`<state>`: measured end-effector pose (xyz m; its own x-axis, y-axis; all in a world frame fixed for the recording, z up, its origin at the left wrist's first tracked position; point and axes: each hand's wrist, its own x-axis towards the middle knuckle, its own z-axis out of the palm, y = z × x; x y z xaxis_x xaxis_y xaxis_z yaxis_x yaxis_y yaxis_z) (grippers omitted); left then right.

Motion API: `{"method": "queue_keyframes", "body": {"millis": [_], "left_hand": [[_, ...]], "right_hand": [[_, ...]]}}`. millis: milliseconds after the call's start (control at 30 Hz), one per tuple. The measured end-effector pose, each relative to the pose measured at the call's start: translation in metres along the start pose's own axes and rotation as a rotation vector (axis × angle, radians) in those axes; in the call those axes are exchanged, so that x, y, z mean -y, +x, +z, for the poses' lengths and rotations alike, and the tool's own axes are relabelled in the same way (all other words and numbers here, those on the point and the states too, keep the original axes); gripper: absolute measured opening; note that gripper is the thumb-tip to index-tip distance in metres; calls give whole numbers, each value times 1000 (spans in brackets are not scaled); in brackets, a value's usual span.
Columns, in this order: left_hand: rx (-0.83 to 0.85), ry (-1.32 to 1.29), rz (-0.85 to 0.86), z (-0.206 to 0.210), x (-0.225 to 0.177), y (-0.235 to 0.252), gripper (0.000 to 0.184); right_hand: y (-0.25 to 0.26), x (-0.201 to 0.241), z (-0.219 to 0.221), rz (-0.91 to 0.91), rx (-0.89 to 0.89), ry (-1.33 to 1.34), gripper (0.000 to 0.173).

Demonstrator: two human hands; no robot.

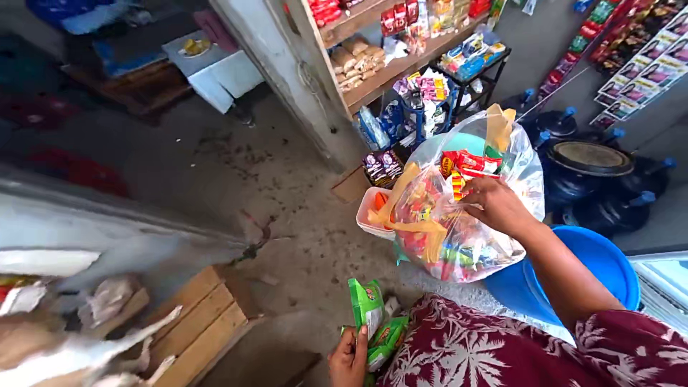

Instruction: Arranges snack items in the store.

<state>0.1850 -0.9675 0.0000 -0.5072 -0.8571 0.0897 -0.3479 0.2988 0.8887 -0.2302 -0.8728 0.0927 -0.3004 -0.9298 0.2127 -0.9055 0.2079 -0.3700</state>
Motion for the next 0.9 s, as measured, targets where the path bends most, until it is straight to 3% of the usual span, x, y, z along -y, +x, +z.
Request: {"method": "queue_keyframes", "body": {"millis": [133,300,433,567,767,900], "left_hand": [[110,-80,49,-10,27,79,26],[236,-76,108,-38,48,178,27],[318,-72,73,-47,64,232,25],[415,-36,78,-38,65,268,27],[468,-28,74,3,47,293,26],[546,9,111,29,29,307,28]], "right_hand": [[12,-1,5,50,-134,-151,5],[15,-17,40,384,-326,-238,14],[16,-41,43,663,-454,-153,18],[18,-85,33,827,-373,82,23],[48,-132,48,912,-32,48,24],[47,-108,72,703,-187,-150,18]]}}
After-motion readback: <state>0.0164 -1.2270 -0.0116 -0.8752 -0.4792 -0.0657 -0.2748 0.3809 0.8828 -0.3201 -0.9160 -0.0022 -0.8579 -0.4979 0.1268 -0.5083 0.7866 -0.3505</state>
